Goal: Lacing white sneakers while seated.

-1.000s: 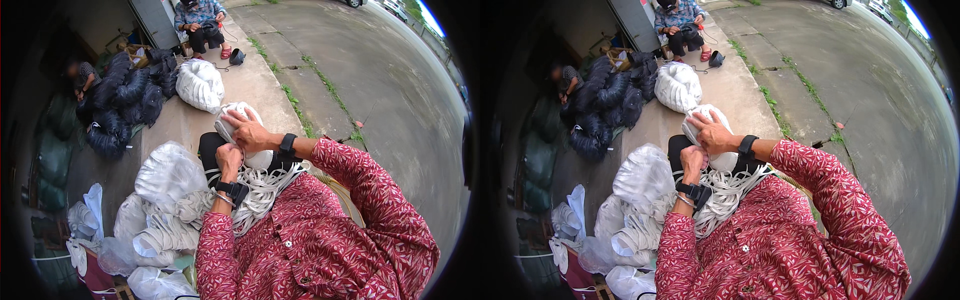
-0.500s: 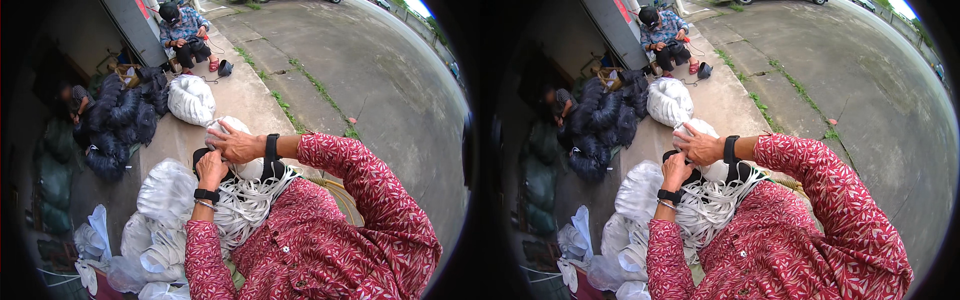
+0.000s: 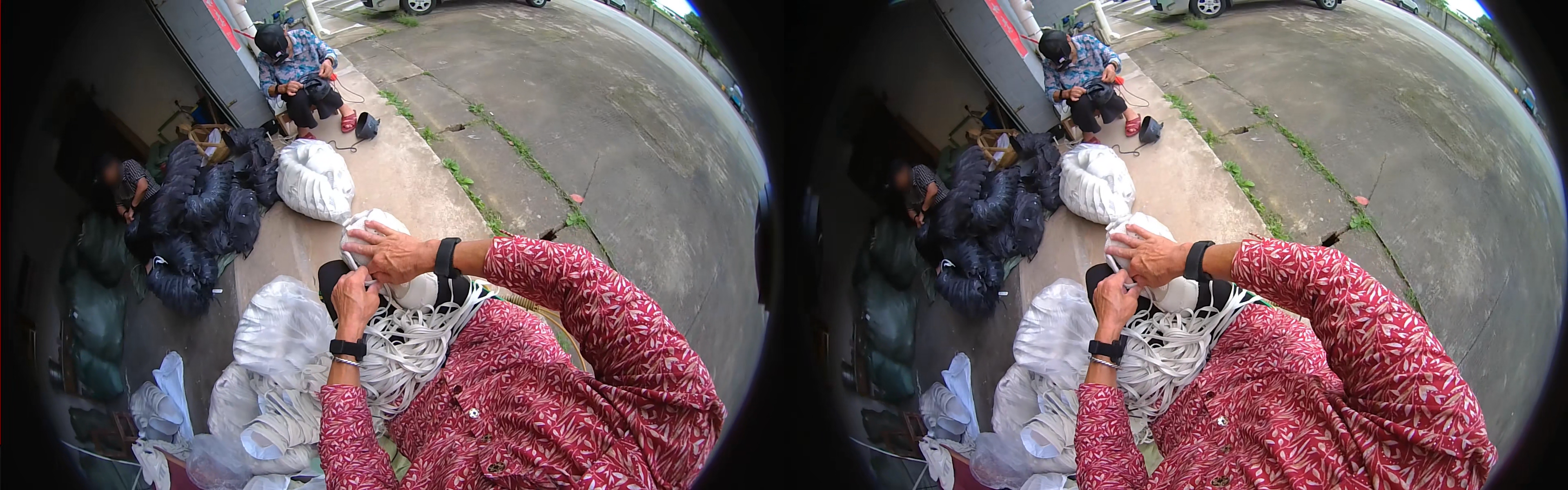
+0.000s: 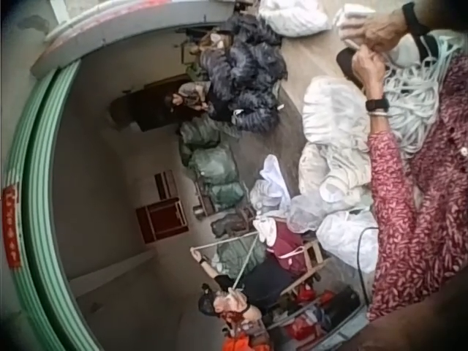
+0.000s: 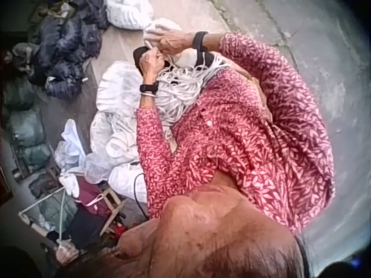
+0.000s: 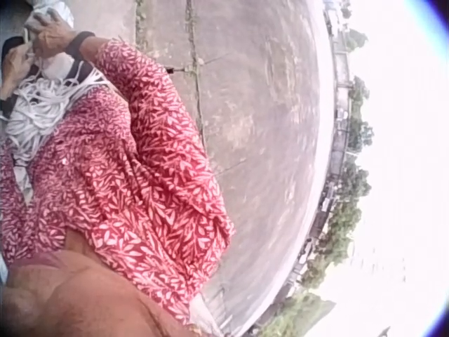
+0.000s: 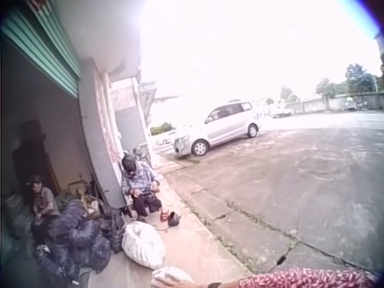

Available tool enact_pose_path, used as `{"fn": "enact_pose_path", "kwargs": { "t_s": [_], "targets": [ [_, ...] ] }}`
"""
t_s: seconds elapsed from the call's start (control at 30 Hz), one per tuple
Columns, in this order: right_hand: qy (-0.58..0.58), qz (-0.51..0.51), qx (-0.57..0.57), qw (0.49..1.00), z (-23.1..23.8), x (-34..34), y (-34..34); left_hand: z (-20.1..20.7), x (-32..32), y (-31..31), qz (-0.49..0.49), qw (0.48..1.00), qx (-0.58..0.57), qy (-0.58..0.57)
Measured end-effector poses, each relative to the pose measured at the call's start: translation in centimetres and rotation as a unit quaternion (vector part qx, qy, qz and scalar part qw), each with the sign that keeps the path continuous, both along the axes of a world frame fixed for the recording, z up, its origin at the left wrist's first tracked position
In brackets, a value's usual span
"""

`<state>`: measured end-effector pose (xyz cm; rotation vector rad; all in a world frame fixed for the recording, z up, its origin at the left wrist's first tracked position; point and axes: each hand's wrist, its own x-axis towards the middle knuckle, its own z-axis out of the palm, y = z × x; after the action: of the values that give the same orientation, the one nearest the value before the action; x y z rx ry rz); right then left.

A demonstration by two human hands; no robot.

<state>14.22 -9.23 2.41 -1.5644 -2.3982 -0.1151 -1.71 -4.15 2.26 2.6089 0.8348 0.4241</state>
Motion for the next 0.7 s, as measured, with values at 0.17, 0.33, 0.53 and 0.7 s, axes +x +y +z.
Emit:
{"fn": "enact_pose_path", "kwargs": {
  "t_s": [0.17,0.33,0.53,0.7],
  "targets": [
    [0.007,-0.001,-0.061,0.998,0.6,-0.1,0.3,-0.1,-0.1,-0.2,0.016,1.0,-0.005,-0.026],
    [0.051,-0.031,-0.019,0.998,0.0,-0.5,1.4,-0.5,-0.2,-0.2,-0.037,0.994,0.041,-0.099],
    [0.044,-0.05,-0.064,0.996,-0.5,-0.2,1.7,-0.8,-0.7,-0.2,-0.056,0.992,0.033,-0.11],
    [0.351,-0.155,0.073,0.921,3.8,1.5,2.9,-0.6,-0.8,-0.5,-0.047,0.994,0.039,-0.091]
  ]
}}
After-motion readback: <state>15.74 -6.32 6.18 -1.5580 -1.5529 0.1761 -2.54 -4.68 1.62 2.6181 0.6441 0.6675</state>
